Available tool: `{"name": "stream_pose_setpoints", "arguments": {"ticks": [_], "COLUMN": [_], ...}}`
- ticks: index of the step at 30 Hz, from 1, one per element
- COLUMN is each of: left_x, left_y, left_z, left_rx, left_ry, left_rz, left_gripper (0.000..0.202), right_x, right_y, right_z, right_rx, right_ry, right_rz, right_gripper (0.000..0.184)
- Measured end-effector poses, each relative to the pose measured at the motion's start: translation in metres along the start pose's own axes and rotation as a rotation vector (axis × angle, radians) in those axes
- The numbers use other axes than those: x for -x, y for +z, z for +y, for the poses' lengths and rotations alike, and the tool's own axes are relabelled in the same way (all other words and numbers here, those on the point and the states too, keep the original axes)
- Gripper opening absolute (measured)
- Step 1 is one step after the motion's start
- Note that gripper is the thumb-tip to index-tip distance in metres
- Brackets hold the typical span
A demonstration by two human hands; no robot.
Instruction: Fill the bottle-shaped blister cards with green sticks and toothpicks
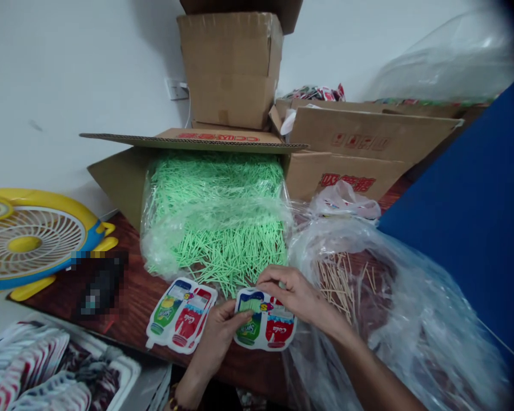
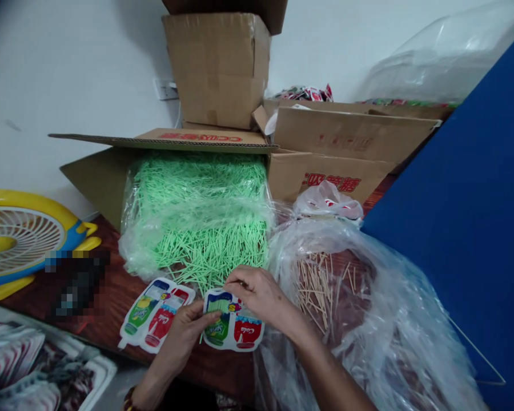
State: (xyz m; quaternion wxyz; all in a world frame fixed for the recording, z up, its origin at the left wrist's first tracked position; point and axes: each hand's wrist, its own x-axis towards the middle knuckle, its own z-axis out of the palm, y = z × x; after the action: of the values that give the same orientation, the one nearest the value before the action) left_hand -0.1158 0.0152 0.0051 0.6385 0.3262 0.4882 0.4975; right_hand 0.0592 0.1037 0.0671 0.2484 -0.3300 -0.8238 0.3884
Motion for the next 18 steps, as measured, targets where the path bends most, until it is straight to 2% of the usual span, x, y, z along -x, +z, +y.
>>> {"name": "stream_pose_setpoints", "arguments": {"ticks": [10,14,18], "left_x": [0.002,0.001,-0.001], "left_y": [-0.008,-0.007,-0.007], "left_z": [0.0,0.002,0.0], "left_rx": [-0.076,-0.064,-0.047], "left_ry": [0.011,-0.01,-0.051], "left_rz": [-0.049,-0.071,-0.126], "left_gripper": [0.013,0.012,0.015], "right_x": [-0.009,-0.015,-0.017], "right_y": [0.002,0.0,0.003], "right_z": [-0.006,-0.01,-0.004], "right_rx": [0.098,0.124,0.11], "right_ry": [0.004,-0.03,-0.01], "right_rz": [-0.111,-0.228,-0.265], "right_gripper": [0.025,0.019,0.018]}}
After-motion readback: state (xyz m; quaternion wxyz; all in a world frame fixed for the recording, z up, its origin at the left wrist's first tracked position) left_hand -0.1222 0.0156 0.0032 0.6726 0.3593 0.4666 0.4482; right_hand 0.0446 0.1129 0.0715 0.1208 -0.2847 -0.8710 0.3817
